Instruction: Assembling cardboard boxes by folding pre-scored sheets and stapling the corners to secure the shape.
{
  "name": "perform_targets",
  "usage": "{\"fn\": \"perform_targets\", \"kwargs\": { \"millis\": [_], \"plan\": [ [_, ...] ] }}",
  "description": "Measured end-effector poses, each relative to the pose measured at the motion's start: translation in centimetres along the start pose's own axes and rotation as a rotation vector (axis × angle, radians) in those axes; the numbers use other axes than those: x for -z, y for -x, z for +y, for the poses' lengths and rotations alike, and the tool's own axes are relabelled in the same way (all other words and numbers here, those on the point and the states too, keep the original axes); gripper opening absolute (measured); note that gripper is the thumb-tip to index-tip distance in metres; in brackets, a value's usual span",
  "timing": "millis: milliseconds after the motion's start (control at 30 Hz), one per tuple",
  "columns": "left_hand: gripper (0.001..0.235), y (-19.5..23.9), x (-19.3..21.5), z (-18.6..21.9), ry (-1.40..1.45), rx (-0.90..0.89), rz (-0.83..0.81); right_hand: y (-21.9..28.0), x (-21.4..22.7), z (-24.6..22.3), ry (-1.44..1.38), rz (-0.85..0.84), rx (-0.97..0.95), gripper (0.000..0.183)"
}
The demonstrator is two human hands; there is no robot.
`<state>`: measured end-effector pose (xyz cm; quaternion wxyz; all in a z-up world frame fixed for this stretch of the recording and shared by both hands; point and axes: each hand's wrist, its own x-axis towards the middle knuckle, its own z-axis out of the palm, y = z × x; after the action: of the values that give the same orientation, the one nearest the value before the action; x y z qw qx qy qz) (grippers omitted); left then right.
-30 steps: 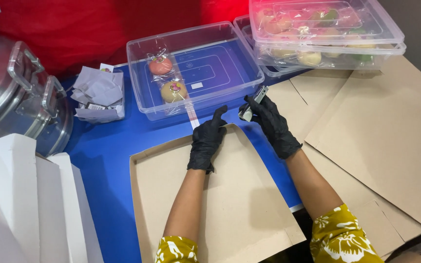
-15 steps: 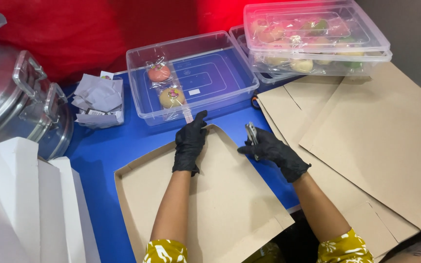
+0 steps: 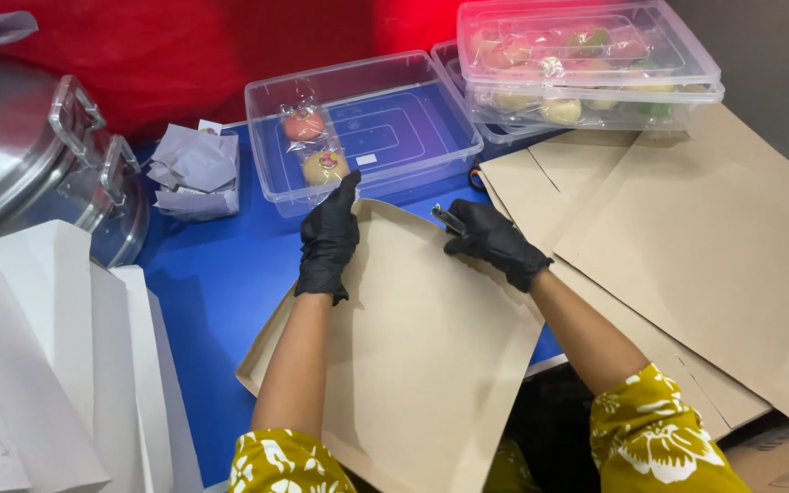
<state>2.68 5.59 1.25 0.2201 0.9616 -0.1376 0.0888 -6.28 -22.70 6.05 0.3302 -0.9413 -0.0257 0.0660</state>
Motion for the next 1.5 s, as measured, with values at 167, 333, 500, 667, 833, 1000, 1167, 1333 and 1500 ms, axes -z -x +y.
{"fn": "perform_targets", "kwargs": {
  "millis": [167,333,500,667,833,1000,1167,1333,1500],
  "plan": [
    [0.069,2.2,3.8,-0.9,0.112,0.166,-0.001,-4.3,-1.8,-2.4,0.173,0.141,0.16,0.045],
    [0.08,3.6,2.7,-5.3,0.012,0.334,-0.037,-6.8,-5.5,-5.8,0.409,0.243,0.352,0.032],
    [0.056,2.6,-3.7,-12.5,-0.272,0.422,0.014,-5.6,-8.5,-5.3,0.356,0.184,0.603,0.015],
    [0.038,1.2,-4.0,-10.2,-0.201,0.24,-0.178,-6.8,-10.8,-3.8,0.368,0.285,0.851,0.017],
    [0.033,4.2,-1.0,-5.7,-0.101,0.1,-0.238,-9.2,-14.5,0.1,0.626,0.532,1.289,0.005],
    [0.023,4.7,-0.5,-6.0,-0.158,-0.016,-0.204,-6.9,-10.5,-1.7,0.487,0.318,1.007,0.027],
    [0.027,4.0,1.3,-6.8,-0.035,0.132,-0.204,-4.8,-2.1,-0.1,0.295,0.32,0.439,0.04],
    [0.034,4.7,0.5,-7.4,-0.202,0.062,-0.252,-2.2,0.5,3.8,0.1,0.261,0.014,0.032],
    [0.041,5.0,0.8,-3.7,-0.163,-0.115,-0.312,-1.4,-1.7,3.5,-0.085,0.325,0.014,0.038]
  ]
}}
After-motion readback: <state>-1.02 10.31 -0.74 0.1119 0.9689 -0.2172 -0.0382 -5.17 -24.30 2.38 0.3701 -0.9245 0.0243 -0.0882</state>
